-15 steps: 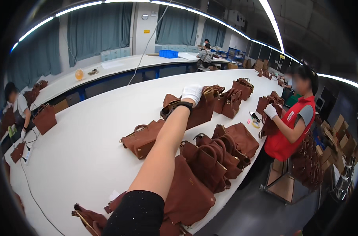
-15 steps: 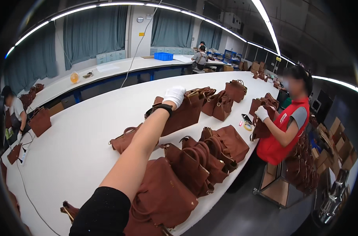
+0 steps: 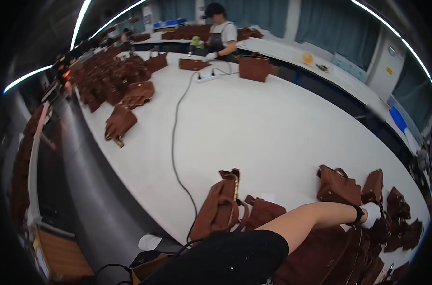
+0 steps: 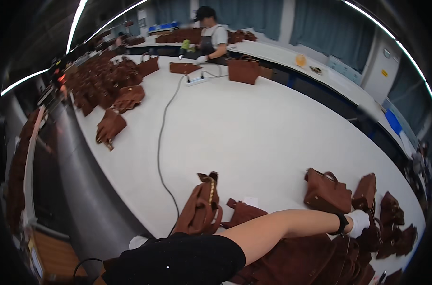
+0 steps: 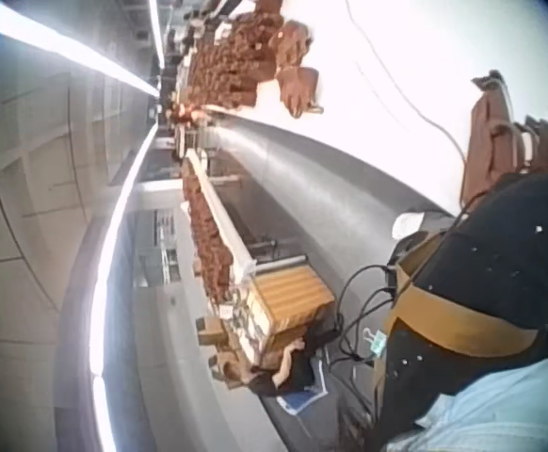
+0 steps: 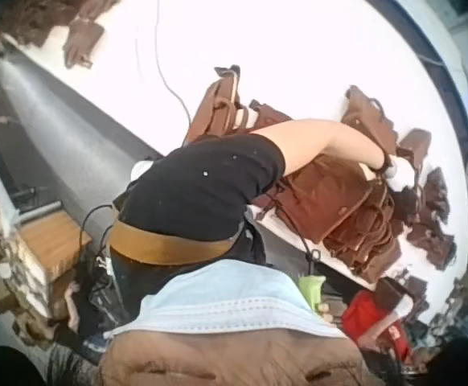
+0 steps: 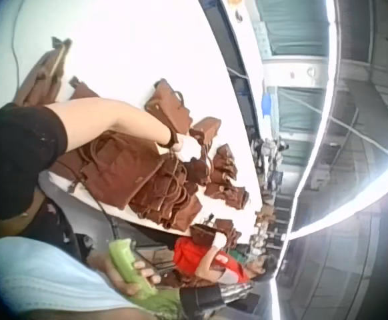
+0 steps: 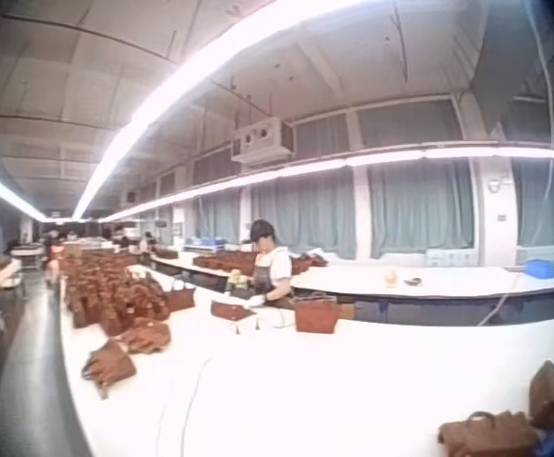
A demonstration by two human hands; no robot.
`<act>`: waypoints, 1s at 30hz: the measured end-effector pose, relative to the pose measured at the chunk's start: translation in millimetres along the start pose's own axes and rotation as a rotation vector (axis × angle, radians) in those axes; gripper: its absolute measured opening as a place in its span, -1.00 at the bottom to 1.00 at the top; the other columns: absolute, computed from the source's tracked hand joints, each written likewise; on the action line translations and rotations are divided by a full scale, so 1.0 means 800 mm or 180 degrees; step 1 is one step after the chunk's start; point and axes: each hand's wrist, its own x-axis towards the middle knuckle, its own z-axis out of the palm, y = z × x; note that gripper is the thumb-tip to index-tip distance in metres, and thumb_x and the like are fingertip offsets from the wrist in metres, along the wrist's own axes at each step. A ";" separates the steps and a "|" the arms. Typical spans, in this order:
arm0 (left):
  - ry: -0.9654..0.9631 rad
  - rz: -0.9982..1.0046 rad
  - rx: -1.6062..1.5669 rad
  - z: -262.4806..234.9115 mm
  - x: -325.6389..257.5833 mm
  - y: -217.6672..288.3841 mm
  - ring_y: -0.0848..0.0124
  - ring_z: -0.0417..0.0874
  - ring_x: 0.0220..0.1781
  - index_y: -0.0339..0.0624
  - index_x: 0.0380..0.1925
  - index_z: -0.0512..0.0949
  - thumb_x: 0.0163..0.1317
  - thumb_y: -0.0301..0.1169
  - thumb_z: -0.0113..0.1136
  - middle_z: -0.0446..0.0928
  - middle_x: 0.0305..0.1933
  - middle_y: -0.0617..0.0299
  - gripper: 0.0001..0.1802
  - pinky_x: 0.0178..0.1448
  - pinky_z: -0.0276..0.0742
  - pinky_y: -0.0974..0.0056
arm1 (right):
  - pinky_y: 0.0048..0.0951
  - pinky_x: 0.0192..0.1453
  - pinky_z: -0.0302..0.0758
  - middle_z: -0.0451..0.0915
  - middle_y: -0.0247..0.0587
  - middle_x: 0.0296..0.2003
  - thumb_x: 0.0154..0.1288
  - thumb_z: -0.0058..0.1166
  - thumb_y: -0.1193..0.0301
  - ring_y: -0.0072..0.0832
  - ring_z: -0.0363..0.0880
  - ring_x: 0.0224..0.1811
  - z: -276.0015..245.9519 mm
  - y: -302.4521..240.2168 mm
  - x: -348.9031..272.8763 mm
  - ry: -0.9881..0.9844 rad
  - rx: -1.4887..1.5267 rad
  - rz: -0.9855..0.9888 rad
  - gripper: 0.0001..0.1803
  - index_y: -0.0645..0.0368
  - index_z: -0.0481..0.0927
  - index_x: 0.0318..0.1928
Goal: The person uses a green heat gun to apply heat to the surface of brown handbags lined up on a white table. They hold the bag with a gloved left hand and direct the heat gun with their right hand, moving the tool along the seams and body of the bag. The person repeatedly picks up bags, treats them, and places them back on the table.
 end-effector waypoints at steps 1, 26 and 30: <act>0.0061 -0.0117 -0.0107 -0.015 -0.053 -0.021 0.05 0.71 -0.07 -0.03 -0.22 0.75 -0.08 -0.33 0.29 0.71 -0.17 0.03 -0.67 0.03 0.61 0.06 | -0.29 -0.19 0.45 0.38 -0.09 0.12 0.32 0.13 0.33 -0.35 0.45 -0.12 0.014 0.007 -0.001 -0.0117 0.0078 -0.0017 -0.25 0.00 0.12 0.46; 0.1954 -0.3509 -0.1968 -0.160 -1.134 -0.117 0.15 0.68 0.09 -0.30 0.12 0.58 0.30 -0.28 0.11 0.66 0.05 -0.08 -0.55 0.19 0.54 0.18 | -0.45 -0.20 0.44 0.28 -0.08 0.01 0.27 -0.03 0.40 -0.46 0.33 -0.22 0.397 -0.223 -0.211 -0.0284 -0.0076 0.0506 -0.35 0.37 0.12 0.31; 0.1257 -0.3471 -0.2280 -0.185 -1.194 -0.067 0.25 0.65 0.15 -0.36 0.13 0.57 0.32 -0.30 0.12 0.66 0.08 -0.03 -0.54 0.25 0.50 0.26 | -0.44 -0.22 0.44 0.31 -0.09 0.02 0.26 -0.01 0.42 -0.46 0.35 -0.26 0.403 -0.197 -0.232 -0.0275 0.0031 0.0566 -0.36 0.36 0.13 0.30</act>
